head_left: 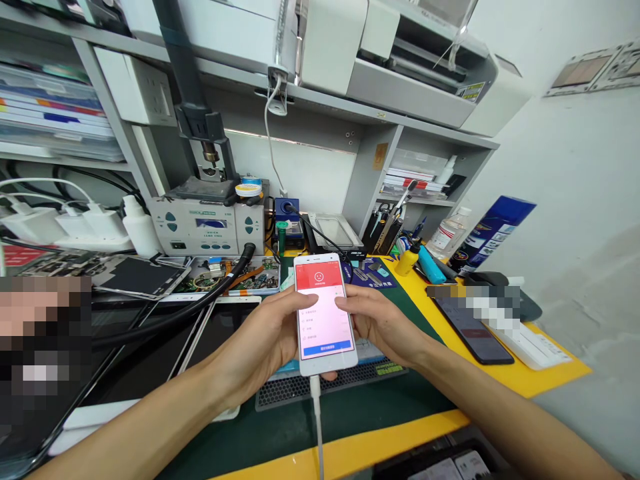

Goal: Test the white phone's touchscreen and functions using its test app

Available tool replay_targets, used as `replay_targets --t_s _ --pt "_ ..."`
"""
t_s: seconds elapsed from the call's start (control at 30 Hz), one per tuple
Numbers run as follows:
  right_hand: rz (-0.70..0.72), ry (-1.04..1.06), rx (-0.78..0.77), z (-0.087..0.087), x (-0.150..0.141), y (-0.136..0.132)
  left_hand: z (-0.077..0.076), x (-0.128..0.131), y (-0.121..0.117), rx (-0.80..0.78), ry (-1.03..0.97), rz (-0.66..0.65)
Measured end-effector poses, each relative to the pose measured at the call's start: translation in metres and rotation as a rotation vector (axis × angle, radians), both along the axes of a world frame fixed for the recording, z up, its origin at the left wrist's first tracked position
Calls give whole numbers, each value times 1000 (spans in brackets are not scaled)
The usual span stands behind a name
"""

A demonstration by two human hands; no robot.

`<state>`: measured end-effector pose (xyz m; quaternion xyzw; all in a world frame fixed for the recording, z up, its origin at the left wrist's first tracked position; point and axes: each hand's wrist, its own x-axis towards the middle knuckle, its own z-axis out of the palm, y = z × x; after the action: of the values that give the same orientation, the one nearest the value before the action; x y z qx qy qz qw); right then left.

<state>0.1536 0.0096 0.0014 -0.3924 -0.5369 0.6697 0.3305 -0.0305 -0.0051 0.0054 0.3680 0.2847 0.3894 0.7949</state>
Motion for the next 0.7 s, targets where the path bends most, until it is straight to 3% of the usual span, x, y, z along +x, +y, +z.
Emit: replay_targets --t_s 0.7 --pt "-9 5 7 -1 0 1 -2 -2 -1 9 -7 -4"
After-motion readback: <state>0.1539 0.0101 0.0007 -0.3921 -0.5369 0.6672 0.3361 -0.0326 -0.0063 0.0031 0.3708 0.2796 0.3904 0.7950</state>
